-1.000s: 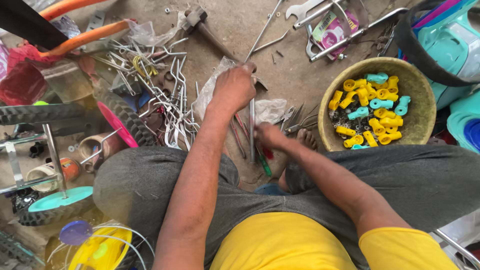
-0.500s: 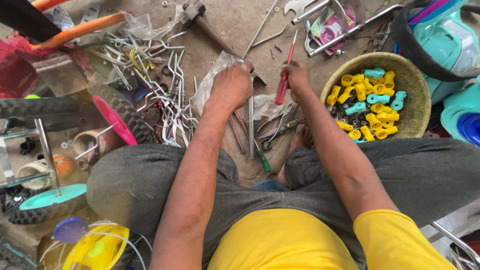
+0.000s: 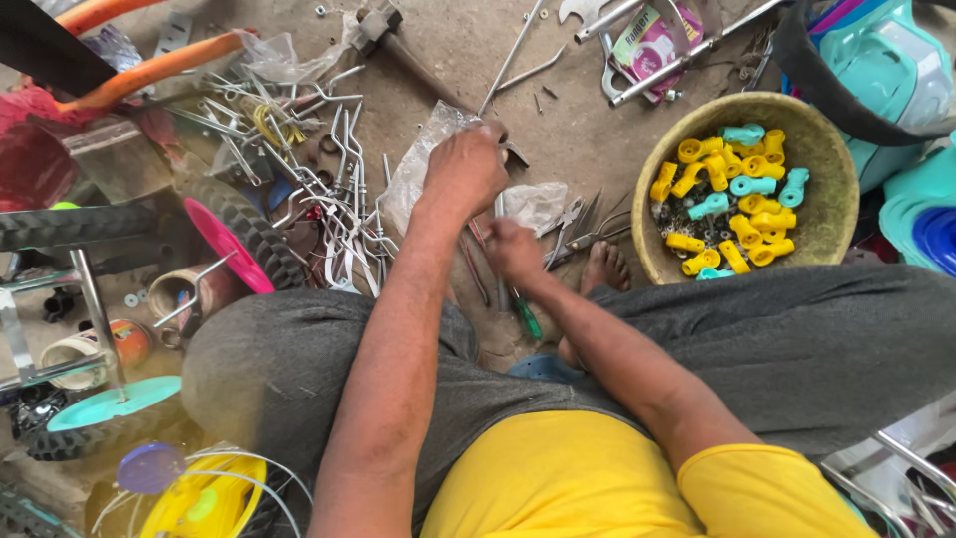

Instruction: The person assembles a blue and yellow child's tricycle by attaching wheels and tightening bolts with pliers and a screwdriver. They then move to a red bicycle frame and attach a pedal crank arm using a wrench.

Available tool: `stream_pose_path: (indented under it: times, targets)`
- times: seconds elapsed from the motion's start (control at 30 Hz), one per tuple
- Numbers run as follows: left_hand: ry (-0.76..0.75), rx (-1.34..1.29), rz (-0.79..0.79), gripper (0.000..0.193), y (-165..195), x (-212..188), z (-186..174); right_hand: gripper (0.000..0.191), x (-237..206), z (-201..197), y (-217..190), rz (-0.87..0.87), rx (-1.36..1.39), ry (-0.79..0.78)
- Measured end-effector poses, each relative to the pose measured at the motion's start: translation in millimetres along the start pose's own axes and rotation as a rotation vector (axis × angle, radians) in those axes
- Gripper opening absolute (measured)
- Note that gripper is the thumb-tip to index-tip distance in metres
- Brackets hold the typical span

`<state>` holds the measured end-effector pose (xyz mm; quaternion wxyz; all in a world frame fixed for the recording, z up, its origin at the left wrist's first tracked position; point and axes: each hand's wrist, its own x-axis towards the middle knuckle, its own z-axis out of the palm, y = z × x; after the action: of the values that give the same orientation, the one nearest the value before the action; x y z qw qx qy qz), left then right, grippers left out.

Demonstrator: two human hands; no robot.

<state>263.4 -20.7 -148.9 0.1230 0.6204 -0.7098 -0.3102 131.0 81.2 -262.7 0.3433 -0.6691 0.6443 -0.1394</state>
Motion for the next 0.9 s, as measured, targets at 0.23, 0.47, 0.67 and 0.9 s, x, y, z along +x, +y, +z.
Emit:
stream_pose_path:
  times: [0.23,0.47,0.67,0.9]
  targets:
    - [-0.039,0.049,-0.016,0.027,-6.9,-7.4,4.4,0.043,18.0,-58.0,64.4,0.628,-0.054,0.098]
    - [-0.060,0.030,-0.007,0.022,-2.8,-3.3,13.3,0.049,7.5,-40.1,55.0,0.469,-0.026,0.102]
    - [-0.063,0.044,-0.001,0.022,-10.3,-0.8,25.2,0.070,20.5,-43.4,49.0,0.641,-0.110,0.054]
    - [-0.090,0.051,0.000,0.028,-10.3,-2.7,29.1,0.061,31.4,-44.5,28.8,0.665,0.033,0.170]
